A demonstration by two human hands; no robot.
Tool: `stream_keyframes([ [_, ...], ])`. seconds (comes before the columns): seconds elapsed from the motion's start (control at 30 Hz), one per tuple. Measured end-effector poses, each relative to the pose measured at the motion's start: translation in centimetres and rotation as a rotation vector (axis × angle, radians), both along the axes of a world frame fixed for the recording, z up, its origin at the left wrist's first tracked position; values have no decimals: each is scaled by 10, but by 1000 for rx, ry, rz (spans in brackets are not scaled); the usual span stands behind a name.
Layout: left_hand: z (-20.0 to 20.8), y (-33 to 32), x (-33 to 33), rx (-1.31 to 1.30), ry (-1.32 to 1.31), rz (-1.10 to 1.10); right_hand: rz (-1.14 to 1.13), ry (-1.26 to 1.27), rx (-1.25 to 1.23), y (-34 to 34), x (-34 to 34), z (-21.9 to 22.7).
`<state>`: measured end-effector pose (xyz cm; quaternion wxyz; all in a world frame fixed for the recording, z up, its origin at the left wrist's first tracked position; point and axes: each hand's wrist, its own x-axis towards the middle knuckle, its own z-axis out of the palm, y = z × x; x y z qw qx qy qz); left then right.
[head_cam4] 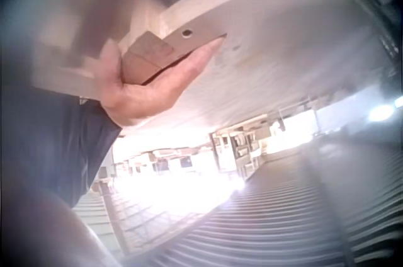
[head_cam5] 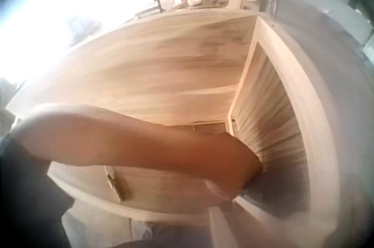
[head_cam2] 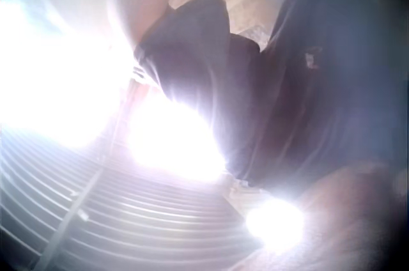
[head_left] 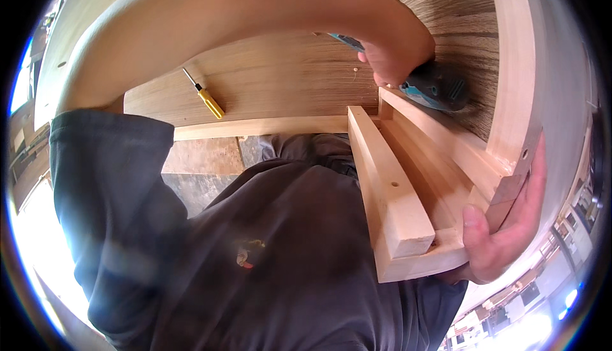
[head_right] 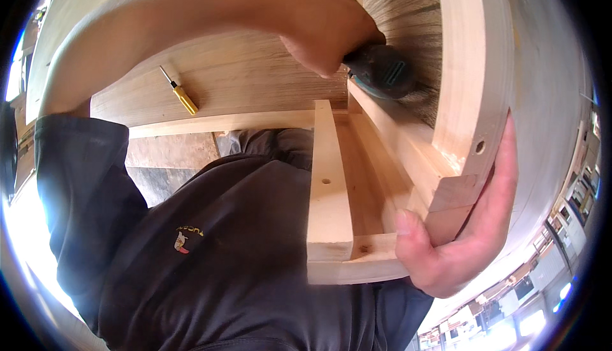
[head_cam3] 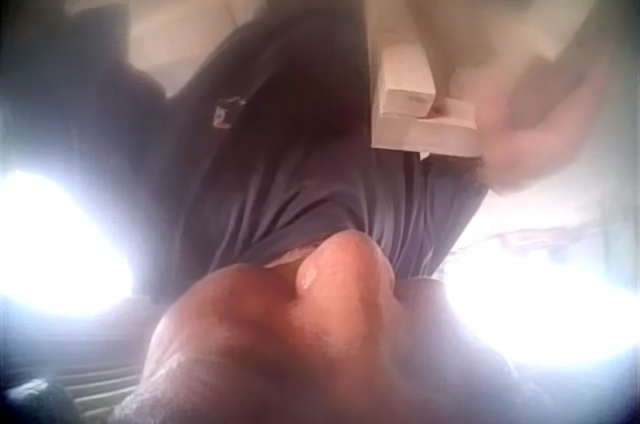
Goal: The person assembles a wooden furniture component by attaching a frame to a large curved panel. They use a cordless drill to drive screws into pre-drilled holes and a manual screwdriver to tighten fasteners. The person handles the wooden parts and tools directly, securing the frame to the panel.
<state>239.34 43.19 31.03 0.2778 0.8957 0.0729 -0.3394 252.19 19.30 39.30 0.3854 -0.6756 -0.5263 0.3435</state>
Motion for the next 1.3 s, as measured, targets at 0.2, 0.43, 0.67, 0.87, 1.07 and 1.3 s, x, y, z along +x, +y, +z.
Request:
stream_keyframes([
  [0.2,-3,1,1,-29,-13,0,-89,-13,19,3,-5,-7],
  [0.43,-2,2,-1,-42,-37,27,-28,-104,37,1,1,-9],
  [0.67,-1,3,0,-48,-40,50,-57,-34,12,1,-1,-5],
  [0.87,-6,2,0,-69,-47,77,-77,33,19,1,-3,-6],
  [1.07,-3,4,1,-65,-38,52,-59,4,1,3,1,-5],
  [1.3,-5,-1,-3,71,-86,86,-144,69,-17,2,-7,2],
])
